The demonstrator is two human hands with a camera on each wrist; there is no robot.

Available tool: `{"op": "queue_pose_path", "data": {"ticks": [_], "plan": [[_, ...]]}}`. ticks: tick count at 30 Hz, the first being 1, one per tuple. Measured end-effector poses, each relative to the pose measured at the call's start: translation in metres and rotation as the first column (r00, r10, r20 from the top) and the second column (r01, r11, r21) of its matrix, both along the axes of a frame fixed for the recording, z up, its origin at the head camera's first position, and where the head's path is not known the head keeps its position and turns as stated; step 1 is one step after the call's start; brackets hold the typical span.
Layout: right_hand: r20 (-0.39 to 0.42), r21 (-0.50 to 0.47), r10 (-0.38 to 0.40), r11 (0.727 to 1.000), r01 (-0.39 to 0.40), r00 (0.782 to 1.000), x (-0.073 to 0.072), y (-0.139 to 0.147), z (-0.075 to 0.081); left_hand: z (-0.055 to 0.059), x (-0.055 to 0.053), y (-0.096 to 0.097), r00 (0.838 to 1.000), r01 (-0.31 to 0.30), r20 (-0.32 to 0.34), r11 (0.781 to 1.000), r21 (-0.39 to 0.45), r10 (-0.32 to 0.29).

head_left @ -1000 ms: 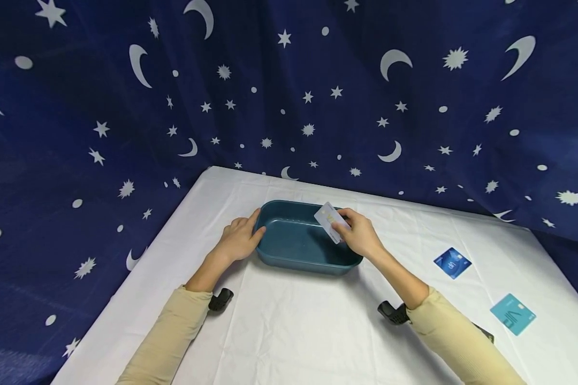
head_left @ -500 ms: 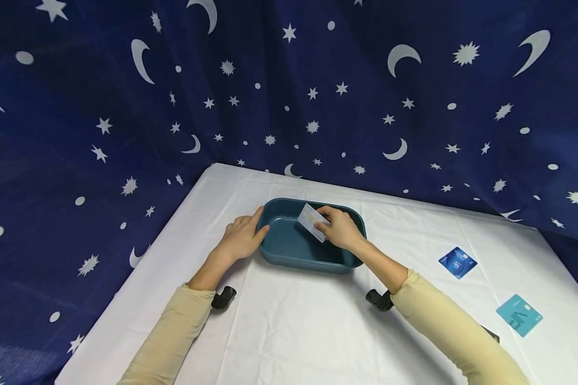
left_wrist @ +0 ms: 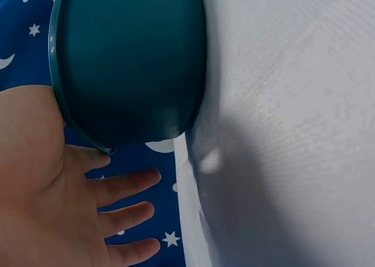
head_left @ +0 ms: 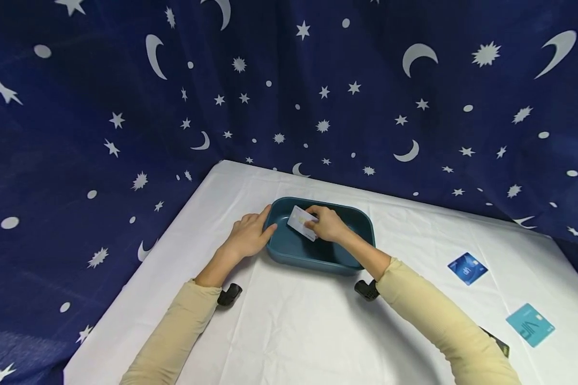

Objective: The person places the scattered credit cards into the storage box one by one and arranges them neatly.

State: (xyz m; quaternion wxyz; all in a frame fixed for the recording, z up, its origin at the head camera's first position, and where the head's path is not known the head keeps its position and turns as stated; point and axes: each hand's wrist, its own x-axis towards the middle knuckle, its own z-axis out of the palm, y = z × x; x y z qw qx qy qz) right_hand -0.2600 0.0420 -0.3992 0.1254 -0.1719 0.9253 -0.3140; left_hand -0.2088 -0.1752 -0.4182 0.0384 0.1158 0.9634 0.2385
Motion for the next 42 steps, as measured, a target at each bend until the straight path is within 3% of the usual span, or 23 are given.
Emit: {"op": "queue_pose_path", "data": {"ticks": [19,23,27,30,34,42], "plan": [[0.034,0.040,0.147,0.988,-0.149,0.989,-0.008,-0.010,-0.005,0.001,0.001,0.002,1.000,0.004,0.015,1.000,-0.017,-0.004],[0.066,0.013,0.218,0.976,-0.219,0.974,-0.012,-0.010,-0.006,0.002,0.001,0.002,1.000,0.004,0.015,1.000,-0.016,-0.004],[0.107,-0.038,0.312,0.950,-0.310,0.944,-0.018,-0.011,-0.009,0.001,0.001,0.001,1.000,-0.008,0.003,1.000,-0.018,0.008],[0.155,-0.076,0.339,0.941,-0.331,0.928,-0.021,-0.011,-0.009,0.000,0.000,0.002,1.000,-0.014,-0.001,1.000,-0.023,0.014],[0.176,-0.072,0.331,0.943,-0.323,0.927,-0.024,-0.013,-0.009,0.001,0.000,0.002,1.000,-0.014,0.003,0.999,-0.031,0.014],[0.014,0.089,0.339,0.937,-0.339,0.941,-0.023,-0.015,-0.012,0.001,0.000,0.003,1.000,-0.021,0.007,0.999,-0.031,0.021]]}}
